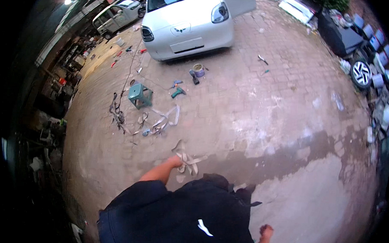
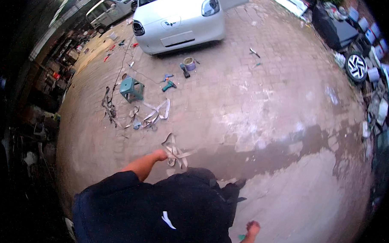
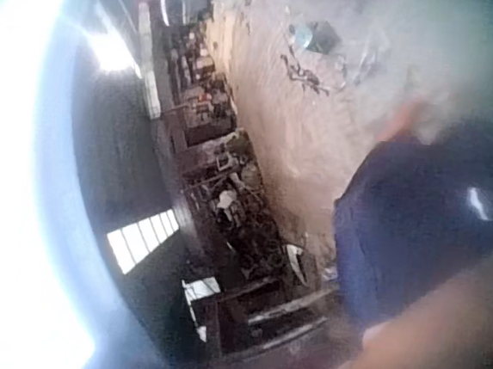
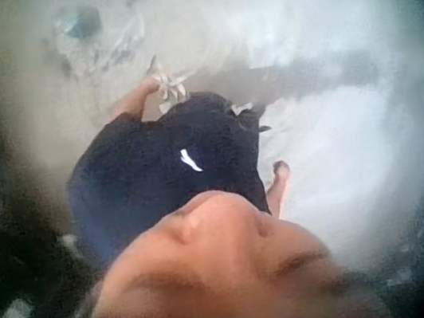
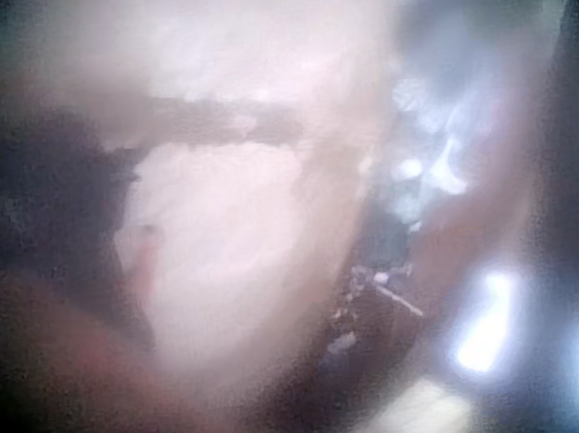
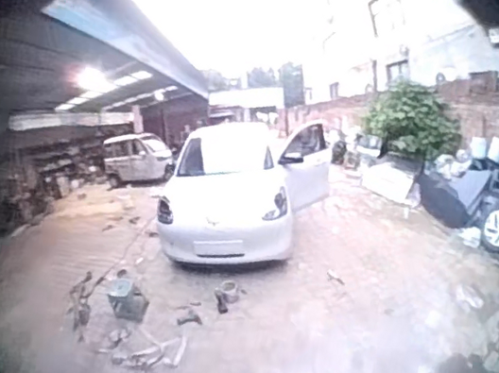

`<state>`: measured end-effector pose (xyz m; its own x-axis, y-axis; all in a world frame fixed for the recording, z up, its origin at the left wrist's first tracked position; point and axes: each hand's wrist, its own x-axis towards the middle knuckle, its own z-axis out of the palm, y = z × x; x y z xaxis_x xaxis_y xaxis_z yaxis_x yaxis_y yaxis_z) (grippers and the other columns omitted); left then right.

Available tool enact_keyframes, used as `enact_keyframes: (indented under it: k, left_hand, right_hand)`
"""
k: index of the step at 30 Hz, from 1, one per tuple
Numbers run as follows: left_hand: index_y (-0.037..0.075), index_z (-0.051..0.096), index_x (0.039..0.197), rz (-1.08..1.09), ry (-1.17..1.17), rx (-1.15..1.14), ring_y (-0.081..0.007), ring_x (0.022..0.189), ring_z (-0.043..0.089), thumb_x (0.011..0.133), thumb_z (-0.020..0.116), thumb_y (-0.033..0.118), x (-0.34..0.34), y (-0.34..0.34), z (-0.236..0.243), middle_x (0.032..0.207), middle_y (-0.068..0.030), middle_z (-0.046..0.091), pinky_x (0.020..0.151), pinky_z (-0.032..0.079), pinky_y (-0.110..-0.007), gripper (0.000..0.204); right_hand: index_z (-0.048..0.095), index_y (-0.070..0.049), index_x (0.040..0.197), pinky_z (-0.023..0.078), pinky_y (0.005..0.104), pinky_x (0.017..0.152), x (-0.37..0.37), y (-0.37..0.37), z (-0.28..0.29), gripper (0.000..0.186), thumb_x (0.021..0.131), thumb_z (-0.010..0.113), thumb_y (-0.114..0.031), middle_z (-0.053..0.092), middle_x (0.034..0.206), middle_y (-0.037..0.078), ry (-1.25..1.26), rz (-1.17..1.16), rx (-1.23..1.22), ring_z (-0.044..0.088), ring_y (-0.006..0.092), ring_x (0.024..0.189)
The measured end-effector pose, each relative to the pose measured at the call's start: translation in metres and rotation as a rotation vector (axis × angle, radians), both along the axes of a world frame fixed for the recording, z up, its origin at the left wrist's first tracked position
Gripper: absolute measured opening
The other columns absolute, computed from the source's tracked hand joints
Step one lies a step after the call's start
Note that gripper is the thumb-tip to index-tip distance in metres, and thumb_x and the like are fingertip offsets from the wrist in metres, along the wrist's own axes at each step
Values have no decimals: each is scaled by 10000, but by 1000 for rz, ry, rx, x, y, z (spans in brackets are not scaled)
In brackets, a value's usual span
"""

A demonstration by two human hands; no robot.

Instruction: The person removes the front bumper cover of a white car using a screwdriver, then uses a heat gun on the bumper area, and finally uses a screwdriver to work on the bumper plate. The person also closes the car hood during the process.

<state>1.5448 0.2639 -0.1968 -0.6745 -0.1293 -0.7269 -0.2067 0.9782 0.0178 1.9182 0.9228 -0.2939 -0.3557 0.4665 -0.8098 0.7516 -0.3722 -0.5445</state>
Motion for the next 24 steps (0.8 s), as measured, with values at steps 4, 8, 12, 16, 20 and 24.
enact_keyframes:
  k: [4,8,12,16,20,24]
  left_hand:
    - [23,713,1058,161,55,72,-387,1064,642,842,597,427,9,21,53,1115,-226,679,928,511,-445,472]
    - [23,730,1017,449,160,141,-388,1047,647,849,586,457,9,77,35,1053,-239,690,924,506,-453,487]
    - [6,722,1047,308,12,252,-391,1059,645,851,575,481,-1,147,-17,1074,-241,689,934,503,-463,535]
    - [12,720,1069,195,-62,256,-394,1069,642,845,583,473,-63,192,-70,1094,-237,687,932,505,-465,530]
    - [30,711,1109,229,-139,267,-406,1061,642,840,596,450,-174,198,-99,1097,-238,685,917,511,-468,512]
    - [21,696,1086,530,253,369,-406,1003,651,866,600,406,-283,185,-49,1068,-223,690,882,511,-482,454]
  right_hand:
    - [575,-72,846,394,260,423,-148,166,45,215,970,486,-225,605,683,61,132,-9,170,564,141,535]
    - [559,-79,871,358,244,423,-287,245,84,205,990,492,-231,596,694,46,127,85,276,531,128,530]
    - [535,-94,822,363,259,433,-397,249,88,222,995,495,-226,582,683,31,193,215,259,507,112,522]
    - [571,-98,789,403,270,485,-452,211,50,248,999,503,-211,596,663,21,222,491,192,538,112,572]
    - [639,-28,830,485,342,614,-508,127,103,269,971,575,-248,668,727,87,33,1028,112,598,172,633]
    - [635,-33,803,459,320,568,-563,140,71,268,963,594,-245,666,721,76,67,1248,117,579,148,598]
